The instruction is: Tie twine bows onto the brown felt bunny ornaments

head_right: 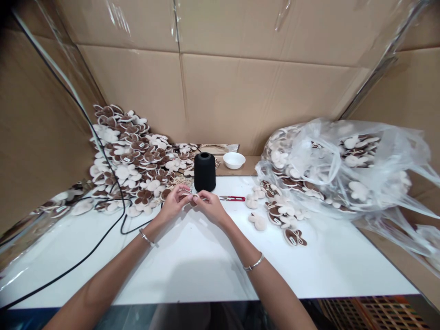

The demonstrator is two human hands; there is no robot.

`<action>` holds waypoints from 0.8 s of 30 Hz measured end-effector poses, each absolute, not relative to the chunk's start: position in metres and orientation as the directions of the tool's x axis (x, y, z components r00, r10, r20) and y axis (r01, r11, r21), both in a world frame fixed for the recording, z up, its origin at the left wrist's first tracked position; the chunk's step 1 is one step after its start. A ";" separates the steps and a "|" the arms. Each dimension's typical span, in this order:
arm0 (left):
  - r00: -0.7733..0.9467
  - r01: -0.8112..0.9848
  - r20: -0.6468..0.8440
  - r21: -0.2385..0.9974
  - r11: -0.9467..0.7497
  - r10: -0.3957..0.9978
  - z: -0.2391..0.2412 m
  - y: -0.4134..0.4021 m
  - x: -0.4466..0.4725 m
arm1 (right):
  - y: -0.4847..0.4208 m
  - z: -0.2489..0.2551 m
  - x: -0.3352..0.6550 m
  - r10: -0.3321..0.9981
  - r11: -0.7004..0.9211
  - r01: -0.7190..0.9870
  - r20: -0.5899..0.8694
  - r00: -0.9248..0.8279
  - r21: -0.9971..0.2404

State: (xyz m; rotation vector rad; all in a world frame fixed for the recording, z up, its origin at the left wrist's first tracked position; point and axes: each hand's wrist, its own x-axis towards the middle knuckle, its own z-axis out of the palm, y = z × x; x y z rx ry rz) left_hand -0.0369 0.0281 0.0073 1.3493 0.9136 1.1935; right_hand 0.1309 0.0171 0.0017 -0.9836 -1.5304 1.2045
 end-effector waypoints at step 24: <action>0.229 0.059 0.139 0.986 -0.156 0.964 0.008 0.030 -0.041 | 0.023 -0.013 0.132 0.960 0.201 -0.083 0.213 -0.180 -0.976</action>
